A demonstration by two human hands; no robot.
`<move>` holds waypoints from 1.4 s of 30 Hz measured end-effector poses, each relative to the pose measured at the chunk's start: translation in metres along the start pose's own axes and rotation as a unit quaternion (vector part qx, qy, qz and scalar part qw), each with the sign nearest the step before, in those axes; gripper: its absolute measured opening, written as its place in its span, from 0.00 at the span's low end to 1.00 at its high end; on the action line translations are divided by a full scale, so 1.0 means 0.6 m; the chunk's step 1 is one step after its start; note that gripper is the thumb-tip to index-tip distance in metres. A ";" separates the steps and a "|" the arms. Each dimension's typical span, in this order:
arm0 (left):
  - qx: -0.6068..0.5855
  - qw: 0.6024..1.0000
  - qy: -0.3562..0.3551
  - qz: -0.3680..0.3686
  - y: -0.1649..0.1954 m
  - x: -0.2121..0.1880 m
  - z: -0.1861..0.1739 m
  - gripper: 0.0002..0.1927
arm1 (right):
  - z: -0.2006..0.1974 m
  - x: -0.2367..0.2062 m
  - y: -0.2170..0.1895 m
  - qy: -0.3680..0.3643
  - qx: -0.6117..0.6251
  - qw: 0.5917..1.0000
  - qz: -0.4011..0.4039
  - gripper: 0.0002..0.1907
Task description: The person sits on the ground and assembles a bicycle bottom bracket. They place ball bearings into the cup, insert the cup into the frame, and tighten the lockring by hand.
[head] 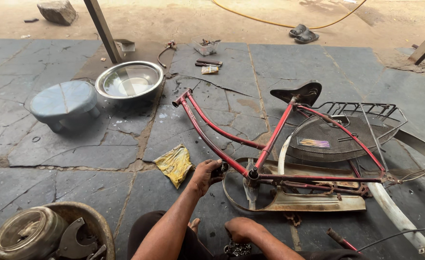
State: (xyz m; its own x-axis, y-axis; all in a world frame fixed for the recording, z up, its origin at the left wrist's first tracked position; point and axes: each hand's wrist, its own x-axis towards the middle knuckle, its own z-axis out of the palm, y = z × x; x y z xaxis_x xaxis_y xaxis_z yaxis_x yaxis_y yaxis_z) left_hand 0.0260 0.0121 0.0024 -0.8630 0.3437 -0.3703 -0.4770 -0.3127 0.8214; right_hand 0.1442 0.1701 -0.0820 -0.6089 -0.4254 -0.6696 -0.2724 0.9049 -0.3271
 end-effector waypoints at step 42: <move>-0.023 0.999 -0.024 0.004 -0.011 0.008 -0.020 0.14 | 0.022 0.000 0.009 0.232 0.294 0.927 -0.002 0.09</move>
State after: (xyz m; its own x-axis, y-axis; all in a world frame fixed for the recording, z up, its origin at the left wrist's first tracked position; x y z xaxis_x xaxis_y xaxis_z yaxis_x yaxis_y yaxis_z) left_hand 0.0230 0.0054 -0.0099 -0.8580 0.3836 -0.3417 -0.4788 -0.3562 0.8024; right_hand 0.1526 0.1750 -0.0925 -0.9005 -0.2533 -0.3536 0.0949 0.6789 -0.7281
